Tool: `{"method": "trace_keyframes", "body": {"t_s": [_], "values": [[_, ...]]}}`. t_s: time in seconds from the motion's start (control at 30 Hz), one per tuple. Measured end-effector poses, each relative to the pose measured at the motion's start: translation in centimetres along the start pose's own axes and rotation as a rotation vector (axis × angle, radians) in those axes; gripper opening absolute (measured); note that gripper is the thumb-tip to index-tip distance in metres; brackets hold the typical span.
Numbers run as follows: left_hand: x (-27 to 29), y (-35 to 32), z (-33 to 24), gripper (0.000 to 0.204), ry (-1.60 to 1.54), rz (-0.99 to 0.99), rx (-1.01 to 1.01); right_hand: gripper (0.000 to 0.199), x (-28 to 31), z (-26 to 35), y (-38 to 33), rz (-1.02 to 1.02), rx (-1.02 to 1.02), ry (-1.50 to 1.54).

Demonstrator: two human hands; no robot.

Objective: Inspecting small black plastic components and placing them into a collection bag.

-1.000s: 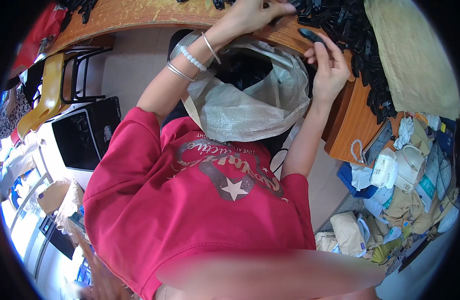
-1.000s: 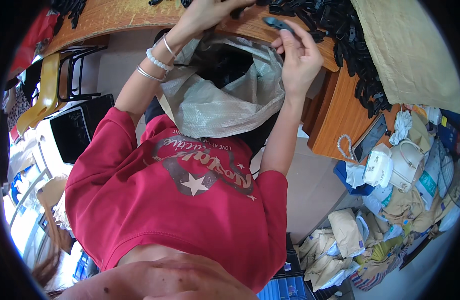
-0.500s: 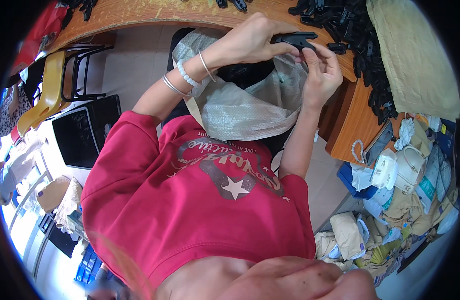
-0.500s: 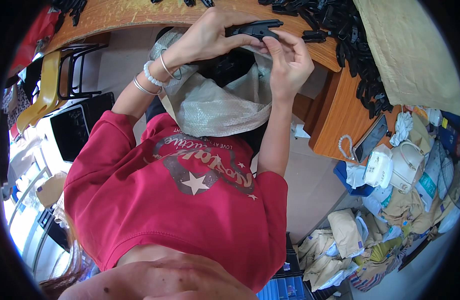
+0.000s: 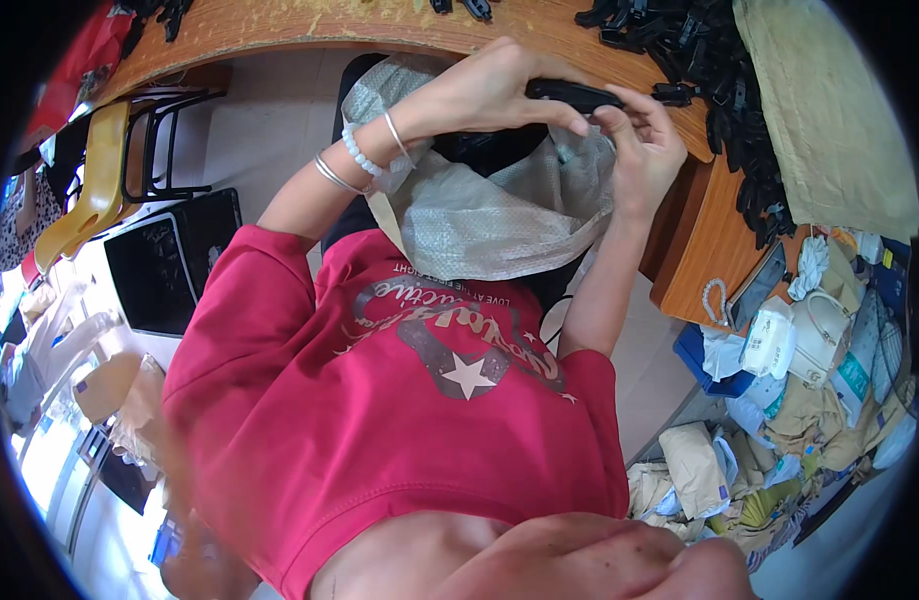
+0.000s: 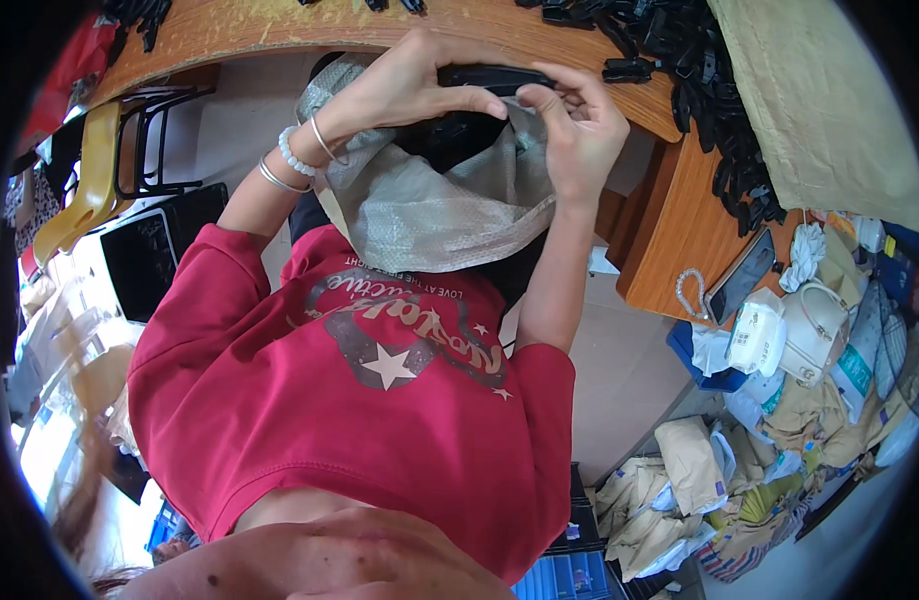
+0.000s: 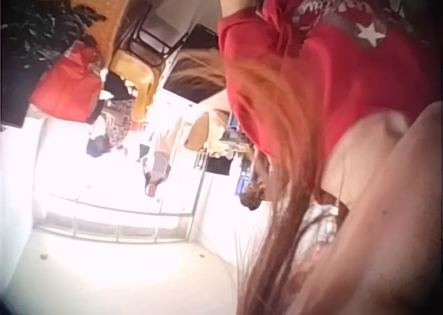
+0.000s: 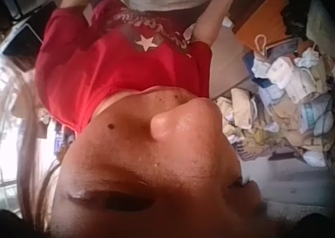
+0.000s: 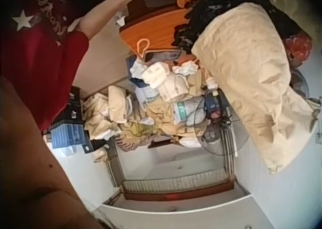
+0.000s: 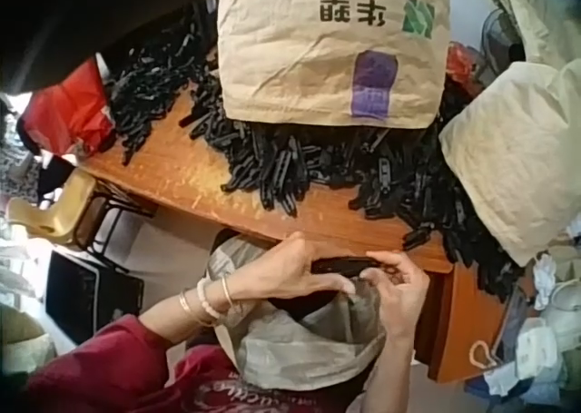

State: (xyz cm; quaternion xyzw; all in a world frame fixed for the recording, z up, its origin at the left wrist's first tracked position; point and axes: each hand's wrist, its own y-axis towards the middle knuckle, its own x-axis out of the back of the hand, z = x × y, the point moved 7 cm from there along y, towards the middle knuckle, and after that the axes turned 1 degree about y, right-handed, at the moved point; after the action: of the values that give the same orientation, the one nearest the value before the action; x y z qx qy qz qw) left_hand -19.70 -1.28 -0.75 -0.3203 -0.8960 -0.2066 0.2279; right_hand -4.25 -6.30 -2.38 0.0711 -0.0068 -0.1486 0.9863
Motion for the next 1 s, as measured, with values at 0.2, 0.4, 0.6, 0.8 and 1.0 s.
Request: {"method": "trace_keyframes", "body": {"t_s": [0.2, 0.4, 0.6, 0.8, 1.0], "values": [[-0.7, -0.1, 1.3, 0.033, 0.116, 0.184, -0.034, 0.013, 5.8, 1.3, 2.0, -0.266, 0.346, -0.872], [1.5, 6.5, -0.2, 0.015, 0.293, -0.289, -0.329, 0.016, 4.1, 1.1, 3.6, -0.071, 0.398, -1.036], [0.0, 8.6, 0.9, 0.01, 0.643, -0.076, -0.216, 0.01, 3.1, 1.8, 5.0, 0.004, 0.391, -1.066], [1.2, 5.7, 2.0, 0.012, 0.581, -0.213, -0.177, 0.018, 2.7, 1.4, 5.7, 0.035, 0.26, -0.861], [1.1, 2.0, 0.4, 0.022, 0.197, -0.402, -0.146, 0.028, 0.6, -0.3, 6.0, 0.079, 0.113, -0.841]]}}
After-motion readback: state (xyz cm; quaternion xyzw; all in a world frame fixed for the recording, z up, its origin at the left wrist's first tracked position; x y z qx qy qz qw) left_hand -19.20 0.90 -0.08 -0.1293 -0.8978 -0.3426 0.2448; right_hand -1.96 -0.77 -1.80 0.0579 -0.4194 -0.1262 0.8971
